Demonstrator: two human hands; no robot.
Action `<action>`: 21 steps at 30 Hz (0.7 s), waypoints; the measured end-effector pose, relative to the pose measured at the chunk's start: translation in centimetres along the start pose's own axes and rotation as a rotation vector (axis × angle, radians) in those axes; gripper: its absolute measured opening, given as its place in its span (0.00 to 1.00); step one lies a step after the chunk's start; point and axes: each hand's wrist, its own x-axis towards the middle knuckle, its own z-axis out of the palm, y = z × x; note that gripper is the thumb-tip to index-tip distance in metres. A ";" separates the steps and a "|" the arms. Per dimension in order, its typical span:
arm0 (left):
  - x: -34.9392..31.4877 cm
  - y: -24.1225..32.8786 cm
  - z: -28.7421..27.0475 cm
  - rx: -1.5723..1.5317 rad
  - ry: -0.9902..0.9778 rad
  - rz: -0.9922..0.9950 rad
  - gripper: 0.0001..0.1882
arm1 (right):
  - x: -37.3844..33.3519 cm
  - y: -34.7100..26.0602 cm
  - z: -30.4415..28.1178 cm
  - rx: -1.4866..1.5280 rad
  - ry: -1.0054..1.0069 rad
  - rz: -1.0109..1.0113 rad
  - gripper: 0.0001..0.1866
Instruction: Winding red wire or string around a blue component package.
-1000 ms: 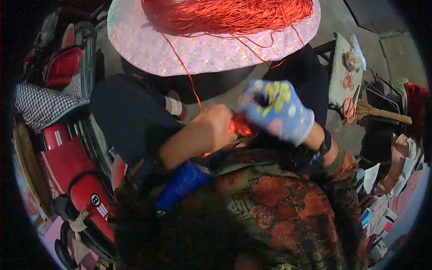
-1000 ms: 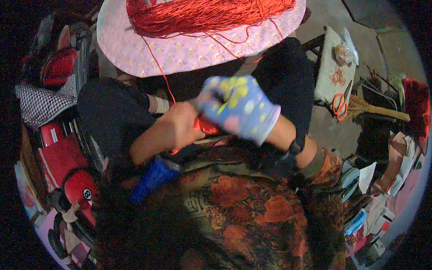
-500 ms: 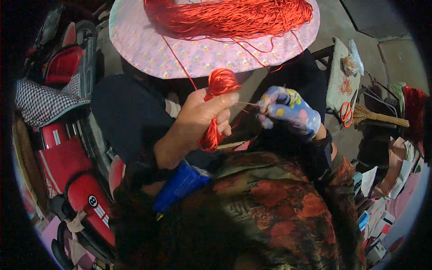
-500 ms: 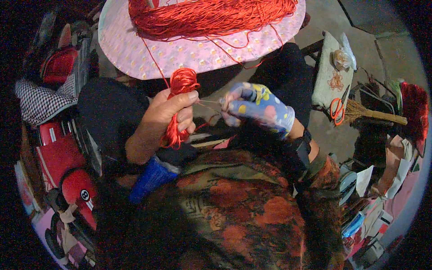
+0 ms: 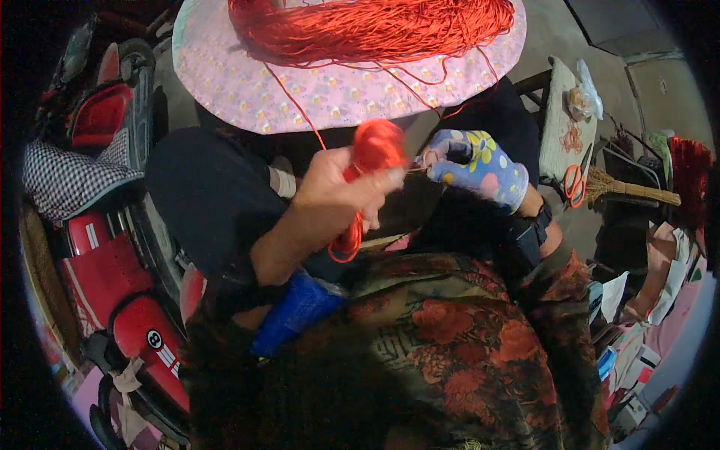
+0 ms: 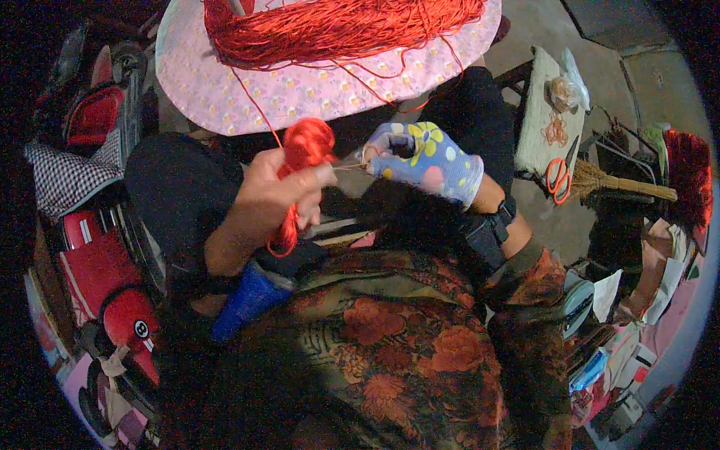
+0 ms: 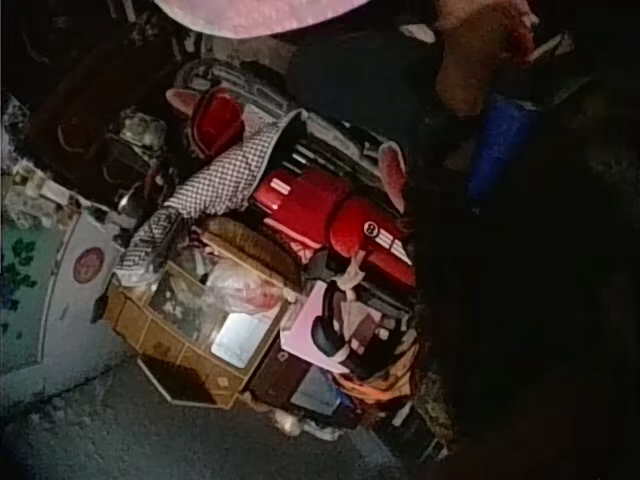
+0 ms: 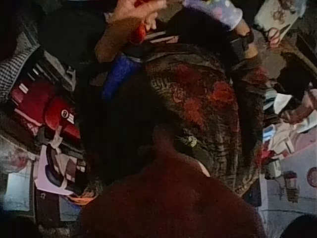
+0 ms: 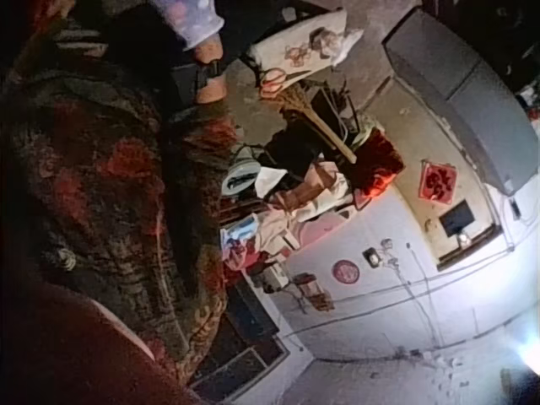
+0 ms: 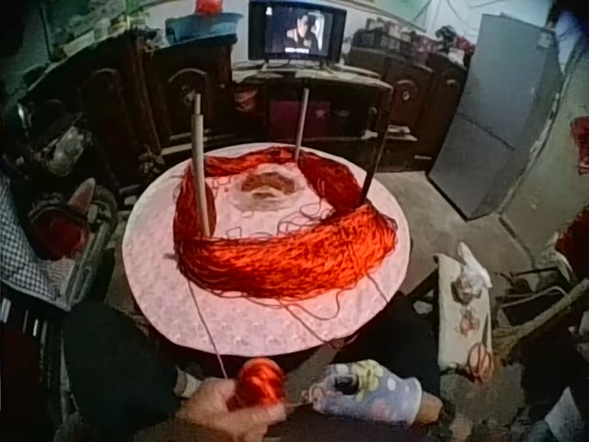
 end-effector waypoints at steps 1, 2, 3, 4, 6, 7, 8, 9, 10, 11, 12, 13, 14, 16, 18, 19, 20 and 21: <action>-0.1 0.1 0.2 0.201 -0.004 -0.005 0.12 | 0.1 -0.8 -0.1 -0.078 -0.031 0.050 0.09; 0.4 -1.5 -0.1 0.445 -0.054 0.346 0.13 | 0.3 -1.3 -0.2 -0.156 -0.062 0.101 0.08; 0.4 -1.7 -0.5 0.654 -0.160 0.328 0.13 | 0.9 -1.3 -0.5 -0.356 -0.035 0.048 0.08; 0.5 -1.4 -0.7 0.859 -0.268 0.306 0.13 | 1.2 -1.7 -0.1 -0.354 -0.034 0.053 0.08; 0.3 -3.0 -1.4 1.079 -0.165 0.383 0.13 | 2.0 -3.3 1.4 -0.642 -0.044 -0.139 0.07; 0.2 -3.9 -1.8 1.295 -0.054 0.458 0.12 | 2.1 -4.0 2.8 -0.756 -0.056 -0.303 0.08; 0.5 -4.1 -1.7 1.293 -0.055 0.457 0.12 | 1.9 -4.7 4.4 -0.577 -0.035 -0.318 0.06; 1.1 -4.2 -1.4 1.104 -0.001 0.384 0.13 | 1.2 -4.7 5.5 -0.712 -0.031 -0.368 0.05; 1.4 -4.2 -1.4 0.917 0.062 0.309 0.13 | 0.7 -4.8 6.4 -0.845 -0.032 -0.427 0.05; 1.6 -4.1 -1.5 0.840 0.066 0.375 0.14 | 0.2 -6.6 6.2 -1.014 -0.130 -0.313 0.10; 1.5 -3.8 -1.7 0.839 0.077 0.373 0.14 | 0.2 -6.3 5.9 -1.012 -0.139 -0.321 0.10; 1.4 -2.7 -1.3 0.494 0.074 0.126 0.15 | 0.1 -5.3 5.5 -1.030 -0.033 -0.423 0.13; 1.3 -1.5 -1.1 0.145 0.068 -0.115 0.16 | 0.2 -4.8 5.2 -1.046 0.074 -0.524 0.16; 0.6 -0.7 -1.1 0.024 -0.009 -0.088 0.15 | -0.4 -4.7 5.2 -0.991 0.181 -0.484 0.17; 0.4 -1.6 -1.7 -0.310 -0.014 -0.007 0.12 | -1.0 -2.3 5.0 -0.552 0.139 -0.048 0.15; 0.3 -1.5 -1.5 -0.388 0.001 0.002 0.10 | -1.2 -1.0 4.2 -0.329 0.091 0.066 0.13; 0.4 -1.4 -1.3 -0.386 -0.010 0.005 0.10 | -1.3 -0.7 3.7 -0.064 0.089 0.142 0.11; 0.4 -1.2 -1.0 -0.381 -0.009 -0.003 0.10 | -1.5 -1.1 3.0 0.052 0.060 0.175 0.10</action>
